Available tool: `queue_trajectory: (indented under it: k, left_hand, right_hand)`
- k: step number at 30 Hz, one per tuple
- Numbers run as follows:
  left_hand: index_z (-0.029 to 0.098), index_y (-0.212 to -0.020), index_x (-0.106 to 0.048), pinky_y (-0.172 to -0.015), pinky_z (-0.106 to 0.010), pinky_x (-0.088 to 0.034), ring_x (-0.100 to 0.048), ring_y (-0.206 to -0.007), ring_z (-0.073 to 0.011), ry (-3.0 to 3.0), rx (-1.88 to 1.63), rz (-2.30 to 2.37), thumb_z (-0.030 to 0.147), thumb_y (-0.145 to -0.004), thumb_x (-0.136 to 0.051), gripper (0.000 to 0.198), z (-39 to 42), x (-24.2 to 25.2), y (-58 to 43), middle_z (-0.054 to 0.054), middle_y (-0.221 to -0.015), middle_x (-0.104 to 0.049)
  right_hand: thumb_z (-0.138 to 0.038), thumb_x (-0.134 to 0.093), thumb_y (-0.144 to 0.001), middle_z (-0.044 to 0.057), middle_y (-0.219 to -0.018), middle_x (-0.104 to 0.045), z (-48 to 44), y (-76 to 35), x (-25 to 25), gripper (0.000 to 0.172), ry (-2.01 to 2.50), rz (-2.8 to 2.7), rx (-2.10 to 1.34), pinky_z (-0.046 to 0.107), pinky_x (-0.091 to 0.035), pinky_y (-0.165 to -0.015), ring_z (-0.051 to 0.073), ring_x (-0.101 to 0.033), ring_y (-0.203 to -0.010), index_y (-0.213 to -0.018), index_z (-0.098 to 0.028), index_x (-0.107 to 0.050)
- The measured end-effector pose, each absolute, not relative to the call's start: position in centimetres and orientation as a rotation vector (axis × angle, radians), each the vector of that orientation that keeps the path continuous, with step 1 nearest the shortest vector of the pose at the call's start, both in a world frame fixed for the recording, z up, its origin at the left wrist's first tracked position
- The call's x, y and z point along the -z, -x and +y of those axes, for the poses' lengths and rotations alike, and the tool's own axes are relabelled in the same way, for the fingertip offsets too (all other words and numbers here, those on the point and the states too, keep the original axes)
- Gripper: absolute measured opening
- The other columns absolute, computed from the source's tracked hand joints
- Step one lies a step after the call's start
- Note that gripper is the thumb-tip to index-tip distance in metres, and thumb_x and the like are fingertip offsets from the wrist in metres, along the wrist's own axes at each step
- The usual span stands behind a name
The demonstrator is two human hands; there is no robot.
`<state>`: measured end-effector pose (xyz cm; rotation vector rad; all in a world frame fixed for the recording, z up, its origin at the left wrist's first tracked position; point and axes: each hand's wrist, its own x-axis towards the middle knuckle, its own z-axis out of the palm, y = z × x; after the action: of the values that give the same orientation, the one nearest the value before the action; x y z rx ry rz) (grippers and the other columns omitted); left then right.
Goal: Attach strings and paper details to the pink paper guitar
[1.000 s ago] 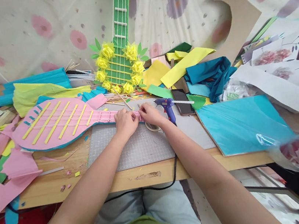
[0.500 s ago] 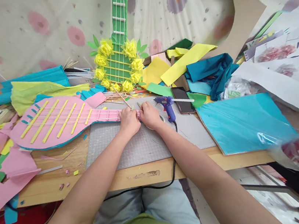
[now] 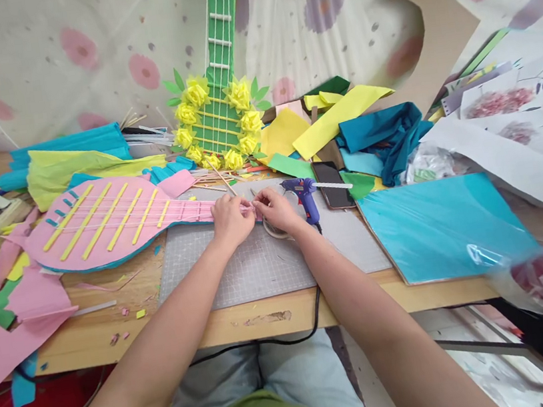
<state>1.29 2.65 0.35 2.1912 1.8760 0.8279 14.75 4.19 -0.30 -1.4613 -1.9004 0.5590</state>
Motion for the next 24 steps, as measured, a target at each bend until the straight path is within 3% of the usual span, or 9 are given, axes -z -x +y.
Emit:
queue_trajectory:
  k: [5,9,12,18,24]
  left_hand:
    - [0.020,-0.082,-0.067,-0.083,-0.038,-0.038,-0.052,-0.099,-0.0258,-2.180,-0.815,1.834,0.025,-0.074,-0.057,0.014,3.1,-0.6,-1.6,-0.008,-0.091,-0.058]
    - [0.021,-0.078,-0.068,-0.083,-0.039,-0.037,-0.053,-0.099,-0.0260,-2.161,-0.820,1.831,0.029,-0.075,-0.060,0.012,3.3,-0.6,-1.6,-0.008,-0.089,-0.059]
    - [0.021,-0.077,-0.068,-0.083,-0.038,-0.038,-0.054,-0.097,-0.0248,-2.122,-0.840,1.822,0.028,-0.074,-0.061,0.011,3.4,-0.6,-1.4,-0.007,-0.088,-0.061]
    - [0.019,-0.081,-0.067,-0.082,-0.035,-0.039,-0.056,-0.093,-0.0231,-2.106,-0.908,1.812,0.028,-0.077,-0.057,0.014,3.4,-0.1,-1.2,-0.007,-0.087,-0.062]
    - [0.020,-0.083,-0.066,-0.079,-0.031,-0.041,-0.058,-0.085,-0.0200,-2.059,-0.935,1.775,0.028,-0.079,-0.054,0.015,3.4,0.1,-1.1,-0.005,-0.089,-0.066]
  right_hand:
    - [-0.031,-0.047,-0.079,0.001,-0.078,-0.059,3.8,-14.7,-0.2,0.017,1.481,-1.891,-0.617,0.023,-0.040,-0.066,0.011,-0.052,-0.070,-0.075,-0.016,-0.055]
    - [-0.029,-0.046,-0.081,0.004,-0.089,-0.061,2.8,-15.2,-1.5,0.017,1.655,-1.951,-0.469,0.024,-0.041,-0.069,0.012,-0.055,-0.075,-0.086,-0.016,-0.057]
    - [-0.022,-0.046,-0.080,0.009,-0.097,-0.062,1.3,-15.7,-2.6,0.025,1.893,-2.071,-0.297,0.027,-0.042,-0.072,0.017,-0.058,-0.083,-0.103,-0.015,-0.052]
    - [-0.022,-0.044,-0.081,0.022,-0.108,-0.058,-0.7,-15.0,-3.0,0.035,2.240,-2.268,-0.032,0.031,-0.042,-0.083,0.027,-0.057,-0.101,-0.109,-0.003,-0.051]
    - [-0.029,-0.043,-0.083,0.019,-0.103,-0.063,-1.2,-16.0,-4.2,0.033,2.283,-2.341,-0.163,0.027,-0.043,-0.078,0.023,-0.059,-0.100,-0.105,-0.008,-0.054]
